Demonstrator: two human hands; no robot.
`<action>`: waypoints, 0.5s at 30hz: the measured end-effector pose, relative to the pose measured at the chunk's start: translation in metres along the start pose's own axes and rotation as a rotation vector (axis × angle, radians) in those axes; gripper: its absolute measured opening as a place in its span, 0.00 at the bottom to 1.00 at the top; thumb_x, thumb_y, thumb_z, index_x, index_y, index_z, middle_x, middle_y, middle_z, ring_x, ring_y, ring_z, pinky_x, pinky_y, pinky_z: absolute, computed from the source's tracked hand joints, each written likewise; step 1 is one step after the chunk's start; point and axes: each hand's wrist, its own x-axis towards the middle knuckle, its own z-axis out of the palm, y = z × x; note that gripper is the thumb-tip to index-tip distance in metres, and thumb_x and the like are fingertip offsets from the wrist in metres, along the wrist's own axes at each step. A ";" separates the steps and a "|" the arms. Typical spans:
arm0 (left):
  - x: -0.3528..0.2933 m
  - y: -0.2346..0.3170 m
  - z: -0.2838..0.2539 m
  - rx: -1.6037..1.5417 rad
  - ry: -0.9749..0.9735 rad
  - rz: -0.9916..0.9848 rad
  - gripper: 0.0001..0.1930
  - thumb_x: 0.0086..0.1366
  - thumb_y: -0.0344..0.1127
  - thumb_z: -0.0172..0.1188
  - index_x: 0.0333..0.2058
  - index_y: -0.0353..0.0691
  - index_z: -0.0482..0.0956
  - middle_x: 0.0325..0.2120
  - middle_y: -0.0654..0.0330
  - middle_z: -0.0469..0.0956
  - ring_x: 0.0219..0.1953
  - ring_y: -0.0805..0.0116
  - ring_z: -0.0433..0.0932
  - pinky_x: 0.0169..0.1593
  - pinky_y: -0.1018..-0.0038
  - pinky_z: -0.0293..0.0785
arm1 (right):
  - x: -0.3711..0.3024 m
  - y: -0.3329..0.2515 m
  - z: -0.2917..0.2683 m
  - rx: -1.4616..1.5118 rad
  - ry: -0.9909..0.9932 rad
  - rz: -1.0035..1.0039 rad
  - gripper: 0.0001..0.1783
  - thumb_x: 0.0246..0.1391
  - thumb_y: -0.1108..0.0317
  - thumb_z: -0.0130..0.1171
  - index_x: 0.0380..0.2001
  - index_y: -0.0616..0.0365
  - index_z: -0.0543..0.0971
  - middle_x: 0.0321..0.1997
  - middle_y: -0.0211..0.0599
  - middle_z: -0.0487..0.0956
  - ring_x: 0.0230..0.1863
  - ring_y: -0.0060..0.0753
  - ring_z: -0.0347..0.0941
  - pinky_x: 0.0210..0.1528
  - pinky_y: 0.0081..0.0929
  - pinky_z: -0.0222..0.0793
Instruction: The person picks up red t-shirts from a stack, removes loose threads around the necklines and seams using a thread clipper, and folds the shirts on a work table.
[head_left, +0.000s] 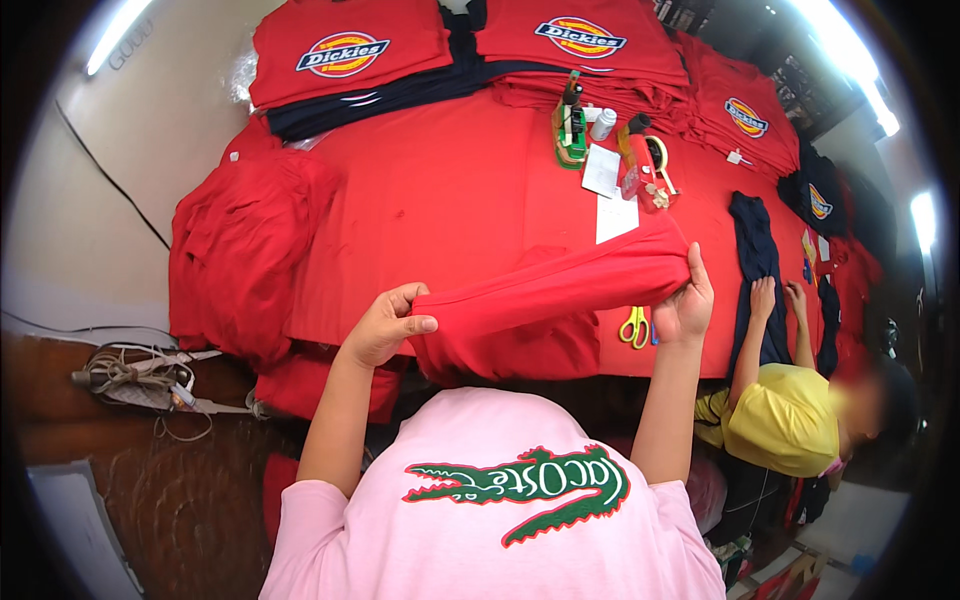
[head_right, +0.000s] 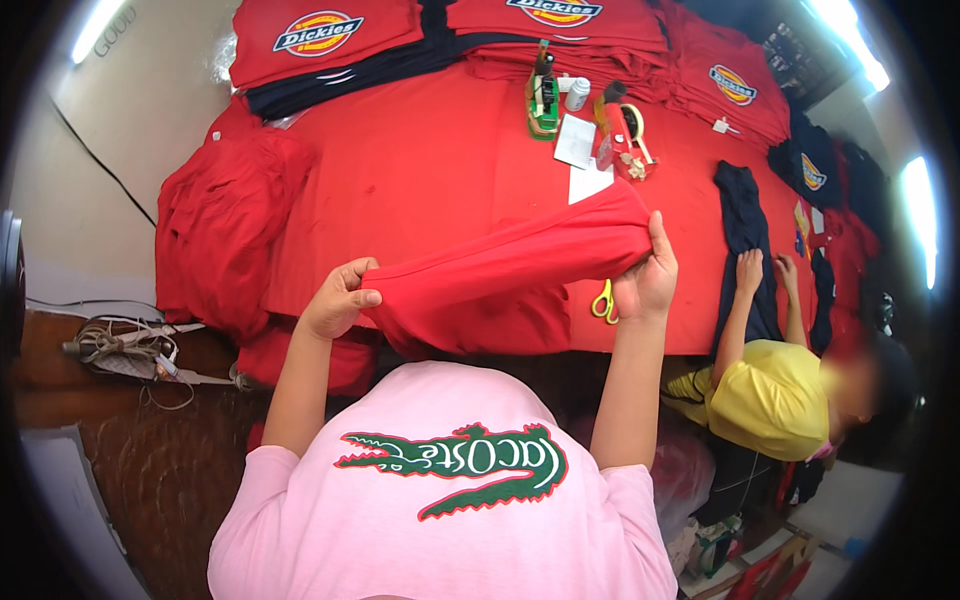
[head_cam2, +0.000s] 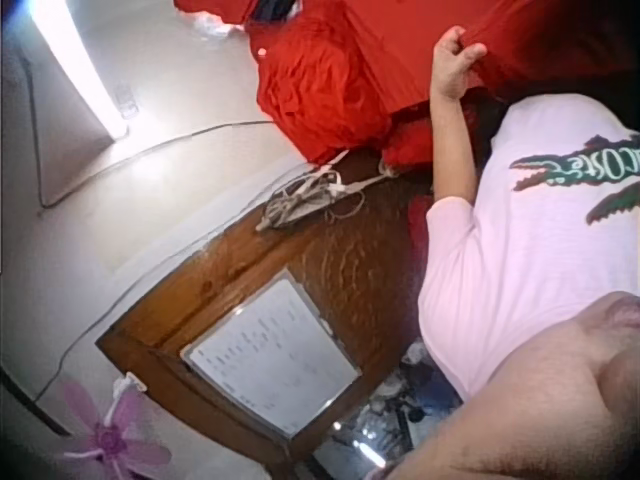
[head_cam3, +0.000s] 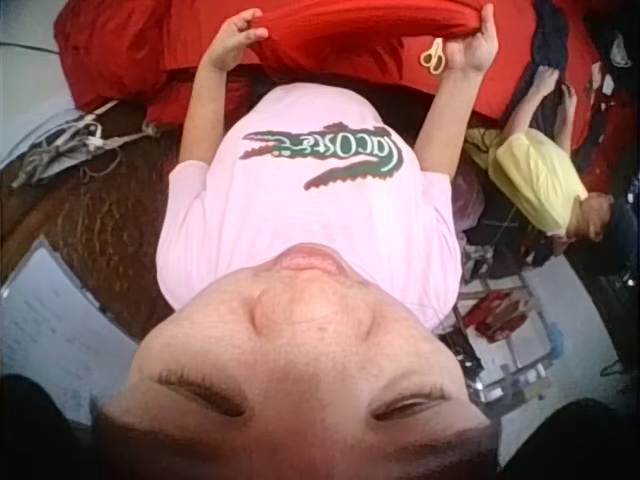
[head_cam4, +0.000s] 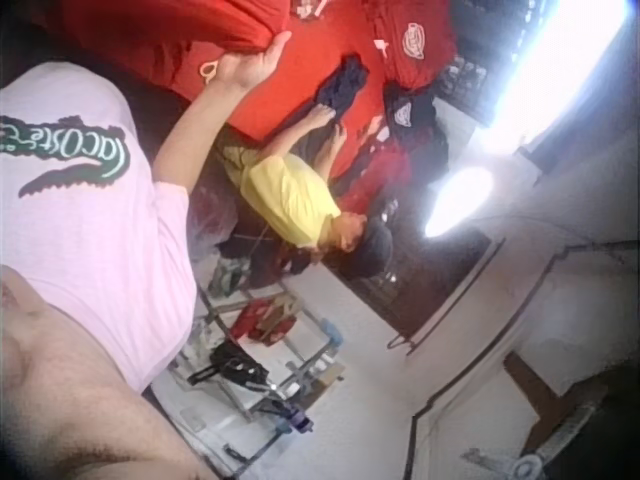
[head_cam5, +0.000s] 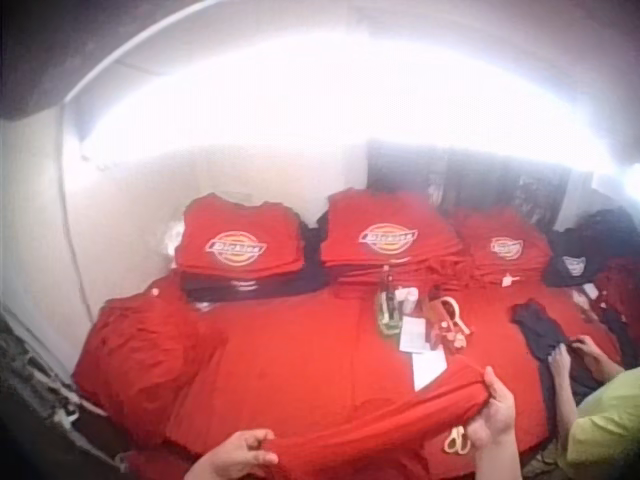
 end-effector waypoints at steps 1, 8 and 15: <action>-0.005 0.011 0.003 0.003 -0.028 0.010 0.13 0.60 0.34 0.74 0.38 0.43 0.77 0.33 0.71 0.78 0.41 0.83 0.74 0.49 0.78 0.71 | 0.002 0.001 -0.008 0.022 -0.038 0.020 0.29 0.75 0.53 0.45 0.64 0.69 0.71 0.67 0.50 0.75 0.70 0.47 0.69 0.75 0.49 0.59; -0.009 0.036 0.035 0.161 0.092 0.039 0.14 0.60 0.27 0.72 0.39 0.42 0.75 0.31 0.72 0.76 0.36 0.82 0.75 0.46 0.80 0.73 | 0.003 -0.003 -0.007 0.046 -0.055 0.067 0.20 0.70 0.62 0.50 0.54 0.66 0.77 0.59 0.47 0.81 0.63 0.41 0.76 0.71 0.45 0.65; -0.005 0.023 0.039 1.040 0.515 0.538 0.14 0.48 0.12 0.60 0.30 0.39 0.74 0.24 0.64 0.71 0.28 0.74 0.72 0.35 0.75 0.69 | 0.000 -0.014 -0.028 -0.113 -0.122 0.063 0.11 0.59 0.79 0.55 0.44 0.67 0.81 0.47 0.41 0.85 0.49 0.32 0.82 0.59 0.30 0.76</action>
